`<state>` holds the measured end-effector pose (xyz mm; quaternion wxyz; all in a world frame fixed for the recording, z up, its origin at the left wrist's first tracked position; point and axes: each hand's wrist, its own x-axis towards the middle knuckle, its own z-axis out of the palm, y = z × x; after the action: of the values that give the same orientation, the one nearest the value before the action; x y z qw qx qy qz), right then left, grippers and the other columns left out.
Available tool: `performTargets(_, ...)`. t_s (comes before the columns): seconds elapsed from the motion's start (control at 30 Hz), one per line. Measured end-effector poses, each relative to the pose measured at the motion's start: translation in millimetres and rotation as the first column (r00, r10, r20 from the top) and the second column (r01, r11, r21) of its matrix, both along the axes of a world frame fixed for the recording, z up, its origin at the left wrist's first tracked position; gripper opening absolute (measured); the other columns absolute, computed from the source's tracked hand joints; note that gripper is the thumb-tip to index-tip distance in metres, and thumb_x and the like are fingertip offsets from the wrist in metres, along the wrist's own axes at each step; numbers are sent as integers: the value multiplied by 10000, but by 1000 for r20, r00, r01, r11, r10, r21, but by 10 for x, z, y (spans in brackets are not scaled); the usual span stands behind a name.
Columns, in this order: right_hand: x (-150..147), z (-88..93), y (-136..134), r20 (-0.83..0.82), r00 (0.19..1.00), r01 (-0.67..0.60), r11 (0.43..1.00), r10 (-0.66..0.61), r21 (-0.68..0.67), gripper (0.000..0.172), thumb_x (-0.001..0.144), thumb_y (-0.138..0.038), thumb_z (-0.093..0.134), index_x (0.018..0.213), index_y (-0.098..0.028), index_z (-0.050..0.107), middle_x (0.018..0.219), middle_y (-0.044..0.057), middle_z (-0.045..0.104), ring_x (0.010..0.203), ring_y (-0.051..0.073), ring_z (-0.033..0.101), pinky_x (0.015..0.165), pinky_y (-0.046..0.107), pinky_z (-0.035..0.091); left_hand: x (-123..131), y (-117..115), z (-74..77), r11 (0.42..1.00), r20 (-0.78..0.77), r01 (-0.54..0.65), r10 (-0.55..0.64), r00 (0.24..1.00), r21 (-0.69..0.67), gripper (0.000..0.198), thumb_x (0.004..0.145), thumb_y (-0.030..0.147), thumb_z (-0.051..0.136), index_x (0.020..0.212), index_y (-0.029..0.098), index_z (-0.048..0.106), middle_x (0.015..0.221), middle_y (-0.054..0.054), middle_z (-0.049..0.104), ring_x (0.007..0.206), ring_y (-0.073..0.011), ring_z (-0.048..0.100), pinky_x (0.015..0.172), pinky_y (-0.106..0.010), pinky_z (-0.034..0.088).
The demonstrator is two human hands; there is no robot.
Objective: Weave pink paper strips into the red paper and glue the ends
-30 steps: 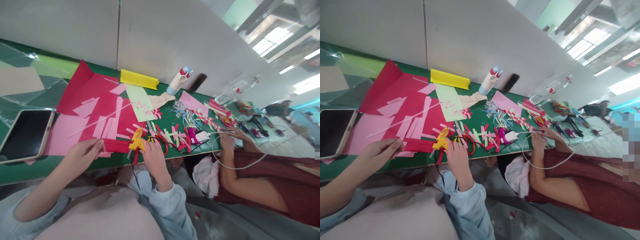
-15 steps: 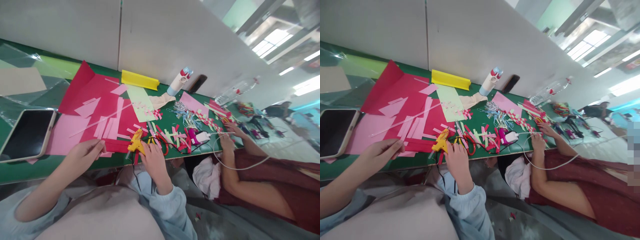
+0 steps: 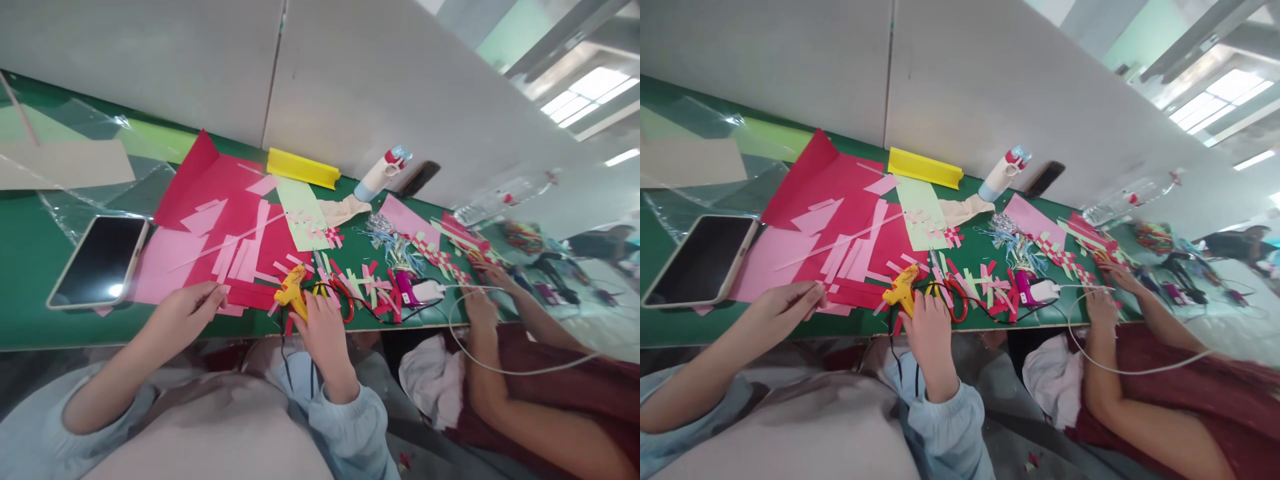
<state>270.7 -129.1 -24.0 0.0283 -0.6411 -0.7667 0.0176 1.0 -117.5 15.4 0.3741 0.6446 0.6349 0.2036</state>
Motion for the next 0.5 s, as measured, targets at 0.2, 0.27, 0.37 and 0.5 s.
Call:
performTargets(0.2, -7, -31, 15, -17, 1000, -13, 1000, 13, 1, 412, 954, -368, 564, 1276, -111, 558, 1081, 152, 679, 1031, 290, 594, 907, 418, 476, -62, -35, -48, 998, -125, 47, -41, 991, 46, 477, 913, 594, 351, 847, 216, 635, 814, -59, 708, 716, -208, 624, 646, -290, 425)
performTargets(0.27, -4, -34, 13, -33, 999, -13, 1000, 13, 9, 386, 959, -350, 549, 1263, -112, 563, 1076, 152, 684, 1026, 287, 603, 915, 419, 475, -75, -46, -68, 997, -182, 50, -40, 982, 52, 480, 920, 583, 337, 860, 214, 639, 817, -66, 708, 701, -208, 614, 634, -290, 409)
performTargets(0.37, 4, -30, 8, -56, 998, -15, 1000, 16, 14, 384, 962, -335, 534, 1266, -102, 561, 1090, 159, 686, 1035, 292, 608, 926, 429, 475, -103, -48, -52, 999, -289, 21, -7, 957, 45, 469, 931, 545, 303, 837, 213, 621, 790, -63, 693, 653, -203, 581, 597, -290, 366)
performTargets(0.5, 9, -8, 4, -66, 998, -16, 1000, 15, 0, 388, 962, -332, 532, 1264, -90, 565, 1095, 165, 688, 1037, 301, 611, 919, 436, 485, -167, -40, 52, 997, -392, -70, 72, 917, 19, 417, 922, 479, 302, 877, 209, 617, 848, -68, 702, 705, -218, 597, 606, -286, 345)
